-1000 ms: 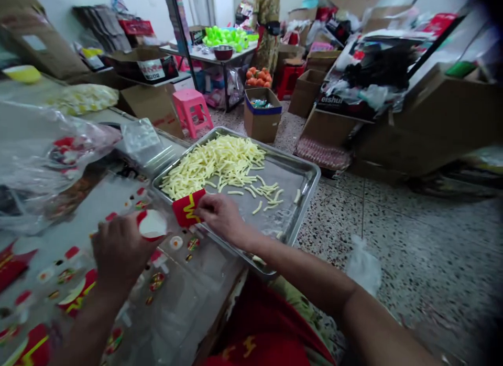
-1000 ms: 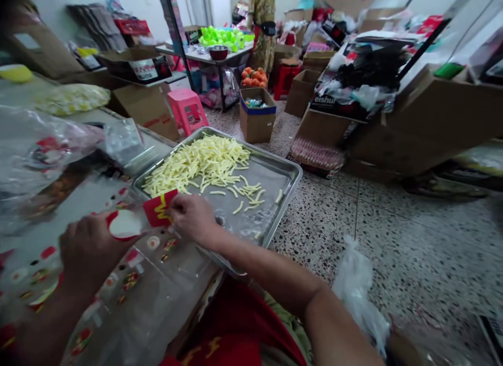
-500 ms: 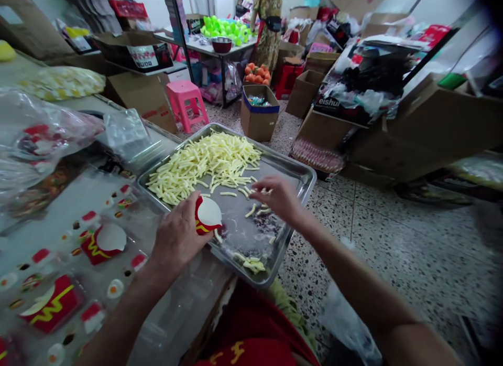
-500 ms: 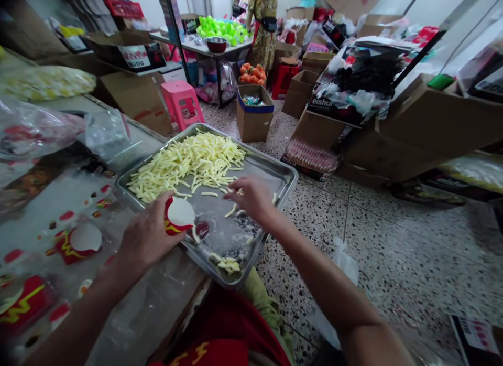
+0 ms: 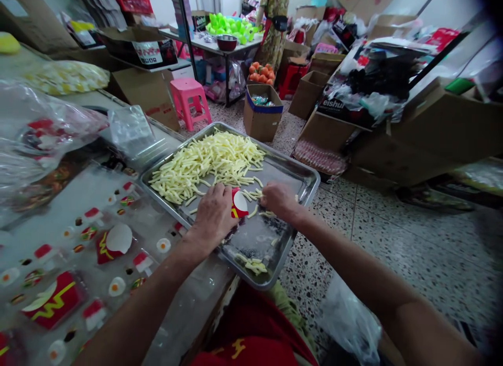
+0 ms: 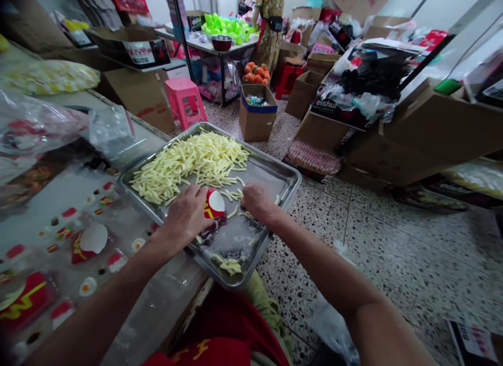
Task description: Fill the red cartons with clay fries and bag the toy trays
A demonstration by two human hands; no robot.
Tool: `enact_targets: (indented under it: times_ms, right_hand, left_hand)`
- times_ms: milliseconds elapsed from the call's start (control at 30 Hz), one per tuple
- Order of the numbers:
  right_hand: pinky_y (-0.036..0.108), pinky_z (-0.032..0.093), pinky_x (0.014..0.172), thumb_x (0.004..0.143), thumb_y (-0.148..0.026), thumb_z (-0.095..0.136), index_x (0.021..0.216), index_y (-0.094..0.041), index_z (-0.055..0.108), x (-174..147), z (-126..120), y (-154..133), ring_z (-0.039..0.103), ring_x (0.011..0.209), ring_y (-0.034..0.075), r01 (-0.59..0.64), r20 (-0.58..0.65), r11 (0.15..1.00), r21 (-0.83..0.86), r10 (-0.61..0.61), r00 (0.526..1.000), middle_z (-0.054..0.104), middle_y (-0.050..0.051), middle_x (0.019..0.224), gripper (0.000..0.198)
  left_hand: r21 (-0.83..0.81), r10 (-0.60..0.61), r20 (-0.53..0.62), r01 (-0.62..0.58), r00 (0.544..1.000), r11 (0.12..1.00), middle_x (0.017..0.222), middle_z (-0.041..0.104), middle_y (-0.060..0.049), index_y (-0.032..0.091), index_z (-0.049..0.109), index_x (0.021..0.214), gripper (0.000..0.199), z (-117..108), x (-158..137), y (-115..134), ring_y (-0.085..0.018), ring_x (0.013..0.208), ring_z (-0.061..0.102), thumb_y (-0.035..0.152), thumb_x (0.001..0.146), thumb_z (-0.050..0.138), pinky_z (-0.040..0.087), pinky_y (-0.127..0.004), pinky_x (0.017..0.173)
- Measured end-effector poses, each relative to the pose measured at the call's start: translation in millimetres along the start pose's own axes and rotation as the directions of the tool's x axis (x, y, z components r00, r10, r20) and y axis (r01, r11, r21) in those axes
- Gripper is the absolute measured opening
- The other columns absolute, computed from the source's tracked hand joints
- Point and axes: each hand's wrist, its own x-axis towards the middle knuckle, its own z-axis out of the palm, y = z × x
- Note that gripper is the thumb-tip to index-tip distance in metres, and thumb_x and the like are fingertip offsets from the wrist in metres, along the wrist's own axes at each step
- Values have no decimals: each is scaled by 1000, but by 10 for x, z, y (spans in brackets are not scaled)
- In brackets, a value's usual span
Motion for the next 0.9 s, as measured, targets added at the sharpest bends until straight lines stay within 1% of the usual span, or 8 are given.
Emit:
enact_targets:
  times_ms: [100,233,333,433,533,633,767,900]
  right_hand:
    - [30,36,64,83,-24,60,93,-11,81,29,-20,55,64,77,21,-45,-35,999,5,45,998,76,17,93,27]
    - [28,33,60,80,-32,65,86,-16,80,78,-166,160,58,66,15,-57,-124,974,220,86,989,72,6,71,22]
    - [28,32,60,76,-25,69,77,-18,78,27,-283,-49,53,61,14,159,-190,953,257,-112,975,69,4,67,11]
    - [29,35,62,75,-13,69,70,-16,74,-99,-322,-429,55,64,16,329,-95,933,143,-318,943,71,8,72,8]
    - [29,38,65,80,-9,62,80,-13,76,-254,-289,-665,60,70,17,353,-22,925,140,-354,935,74,12,83,14]
    - [29,40,70,82,-9,59,85,-12,75,-425,-202,-717,61,80,19,422,-71,874,241,-418,906,74,12,94,16]
    - [29,40,73,85,-11,59,82,-17,75,-608,-25,-879,60,86,19,370,-291,855,364,-273,917,71,8,91,18]
    - [28,41,67,88,-12,58,84,-18,73,-697,44,-1020,60,76,16,336,-296,792,509,-206,933,72,4,86,16]
  left_hand:
    - [27,-37,21,36,999,999,111,60,-14,15,58,112,57,49,-23,-146,-32,104,59,32,64,85,51,-41,90]
    - [-47,-103,68,106,992,993,112,63,-13,16,55,118,62,68,-112,-307,-31,105,63,34,66,83,52,-40,89]
    - [-108,-134,129,149,983,983,105,68,-12,17,55,113,63,101,-72,-228,-32,99,67,39,63,85,53,-40,83]
    - [-149,-108,161,132,981,980,98,70,-9,21,56,102,48,179,18,-55,-31,92,69,30,63,82,53,-38,76]
    - [-291,-55,149,97,987,952,98,70,-7,23,55,101,43,292,27,2,-28,93,70,25,64,78,53,-36,76]
    - [-467,-2,122,59,993,882,101,69,-5,22,53,108,51,395,-66,-115,-26,92,69,27,62,76,54,-36,77]
    - [-545,80,40,-45,996,837,105,67,-6,22,56,108,49,422,-231,-301,-27,99,66,25,62,73,54,-39,86]
    - [-556,117,24,-84,993,827,102,68,-6,22,57,102,39,360,-353,-367,-27,100,65,26,65,71,53,-41,91]
